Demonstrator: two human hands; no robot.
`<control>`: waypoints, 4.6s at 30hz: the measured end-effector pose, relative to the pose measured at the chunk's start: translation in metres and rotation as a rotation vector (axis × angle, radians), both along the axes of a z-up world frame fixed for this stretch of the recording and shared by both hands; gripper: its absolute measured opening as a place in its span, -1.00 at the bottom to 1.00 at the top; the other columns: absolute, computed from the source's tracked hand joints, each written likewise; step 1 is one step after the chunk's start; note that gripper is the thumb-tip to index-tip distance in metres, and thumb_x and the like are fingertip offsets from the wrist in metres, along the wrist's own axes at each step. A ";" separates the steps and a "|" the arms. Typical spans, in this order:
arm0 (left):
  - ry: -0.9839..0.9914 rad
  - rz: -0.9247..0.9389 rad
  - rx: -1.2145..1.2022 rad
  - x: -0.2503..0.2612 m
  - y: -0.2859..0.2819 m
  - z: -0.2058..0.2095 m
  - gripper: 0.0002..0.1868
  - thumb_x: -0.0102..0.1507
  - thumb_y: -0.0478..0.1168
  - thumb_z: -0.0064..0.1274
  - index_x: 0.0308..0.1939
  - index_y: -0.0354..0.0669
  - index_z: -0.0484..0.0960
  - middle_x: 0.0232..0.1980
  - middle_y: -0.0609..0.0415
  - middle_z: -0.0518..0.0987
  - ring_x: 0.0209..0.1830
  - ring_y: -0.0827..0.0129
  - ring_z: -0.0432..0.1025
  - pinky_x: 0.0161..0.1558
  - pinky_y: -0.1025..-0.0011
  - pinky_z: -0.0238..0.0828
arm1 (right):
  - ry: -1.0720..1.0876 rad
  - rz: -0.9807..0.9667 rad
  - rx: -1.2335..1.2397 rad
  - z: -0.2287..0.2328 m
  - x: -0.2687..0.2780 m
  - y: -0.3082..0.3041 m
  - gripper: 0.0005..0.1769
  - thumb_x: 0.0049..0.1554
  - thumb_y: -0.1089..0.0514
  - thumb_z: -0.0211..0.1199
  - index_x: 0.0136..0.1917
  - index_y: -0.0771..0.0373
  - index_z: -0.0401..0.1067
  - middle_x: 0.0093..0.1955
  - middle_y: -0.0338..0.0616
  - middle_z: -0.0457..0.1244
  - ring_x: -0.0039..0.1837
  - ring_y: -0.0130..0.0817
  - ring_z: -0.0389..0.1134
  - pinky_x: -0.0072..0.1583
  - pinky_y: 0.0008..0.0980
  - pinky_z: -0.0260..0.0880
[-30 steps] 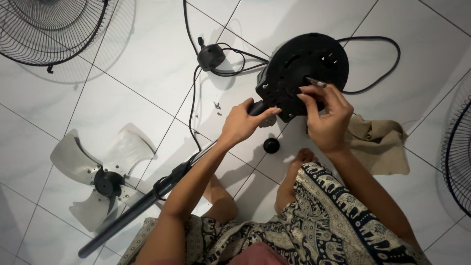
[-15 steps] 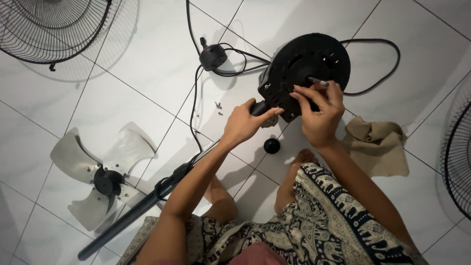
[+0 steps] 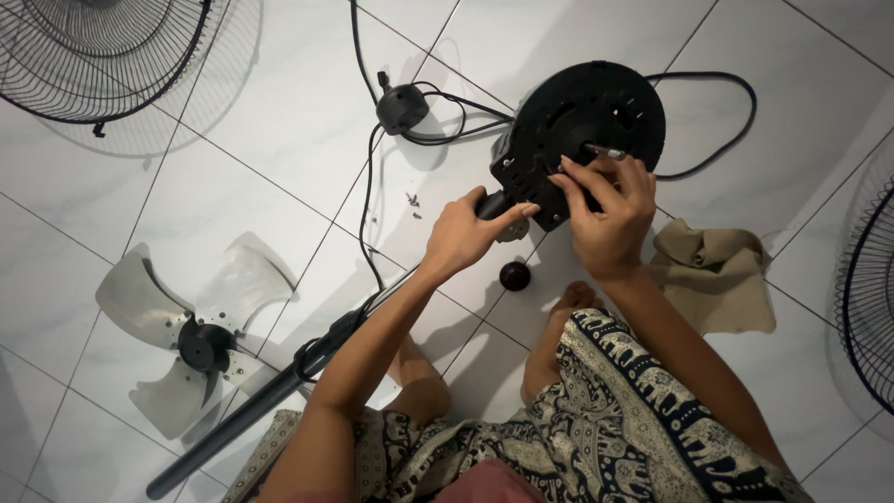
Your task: The person sits on a tiled floor and uses a screwdriver to tighten screws on the rear housing of a disassembled electric fan motor. The fan blades, cage, and stand are laid out nearby.
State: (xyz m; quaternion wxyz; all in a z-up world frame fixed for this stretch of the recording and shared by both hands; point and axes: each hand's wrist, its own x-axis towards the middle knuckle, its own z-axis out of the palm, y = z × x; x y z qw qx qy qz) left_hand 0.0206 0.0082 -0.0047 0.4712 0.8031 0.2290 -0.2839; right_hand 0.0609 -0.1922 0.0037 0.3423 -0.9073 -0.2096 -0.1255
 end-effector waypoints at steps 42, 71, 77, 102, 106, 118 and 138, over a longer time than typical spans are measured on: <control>-0.031 0.044 0.020 0.018 0.018 -0.017 -0.16 -0.03 0.59 0.09 -0.51 -0.22 0.54 -0.64 0.05 0.50 -0.63 0.39 0.49 -0.50 0.39 0.40 | -0.016 0.503 -1.099 0.179 0.081 -0.043 -0.69 0.22 -0.11 0.19 0.10 0.07 0.55 -0.21 -0.44 0.34 -0.33 -0.48 0.36 -0.31 -0.48 0.34; -0.047 0.031 0.042 0.016 0.016 -0.016 -0.16 -0.03 0.59 0.09 -0.53 -0.22 0.53 -0.65 0.04 0.50 -0.64 0.37 0.46 -0.50 0.38 0.39 | -0.306 0.847 -1.585 0.195 0.093 0.017 -0.84 0.17 0.11 0.23 -0.12 0.22 0.54 -0.17 -0.31 0.31 -0.10 -0.45 0.41 -0.06 -0.45 0.38; -0.025 0.040 0.058 0.017 0.016 -0.016 -0.14 -0.01 0.61 0.07 -0.54 -0.23 0.51 -0.64 0.02 0.50 -0.63 0.36 0.46 -0.49 0.37 0.40 | -0.167 0.769 -1.559 0.205 0.088 0.047 -0.57 0.06 0.21 0.29 0.21 0.21 0.37 0.04 -0.08 0.25 -0.16 -0.41 0.42 -0.27 -0.52 0.45; -0.008 0.044 0.039 0.014 0.013 -0.012 -0.13 -0.05 0.63 0.05 -0.51 -0.21 0.54 -0.62 0.06 0.54 -0.61 0.34 0.51 -0.48 0.35 0.43 | -0.230 0.878 -1.101 0.228 0.092 0.052 -0.34 -0.24 0.33 0.35 0.20 0.23 0.40 0.20 0.13 0.26 0.05 -0.06 0.40 -0.35 -0.49 0.47; -0.028 0.052 0.045 0.013 0.012 -0.014 -0.13 -0.05 0.63 0.05 -0.52 -0.20 0.56 -0.63 0.06 0.54 -0.61 0.37 0.51 -0.47 0.39 0.42 | -0.097 0.892 -1.333 0.228 0.099 0.052 -0.66 0.18 0.06 0.23 0.19 0.20 0.41 -0.02 -0.21 0.29 -0.03 -0.39 0.42 -0.18 -0.44 0.48; -0.030 0.041 0.038 0.015 0.012 -0.014 -0.12 -0.05 0.63 0.05 -0.50 -0.22 0.55 -0.64 0.06 0.53 -0.62 0.37 0.49 -0.48 0.37 0.42 | -0.197 0.825 -1.012 0.222 0.122 0.035 -0.70 0.16 -0.05 0.13 0.05 0.17 0.34 -0.03 -0.18 0.27 -0.11 -0.32 0.42 -0.10 -0.41 0.49; -0.014 0.059 0.028 0.014 0.013 -0.012 -0.13 -0.04 0.62 0.07 -0.50 -0.23 0.56 -0.63 0.07 0.51 -0.63 0.36 0.46 -0.50 0.37 0.39 | -0.293 0.711 -0.878 0.226 0.109 0.025 -0.56 0.15 -0.07 0.08 0.17 0.25 0.38 -0.04 0.02 0.28 -0.12 -0.30 0.37 -0.17 -0.41 0.45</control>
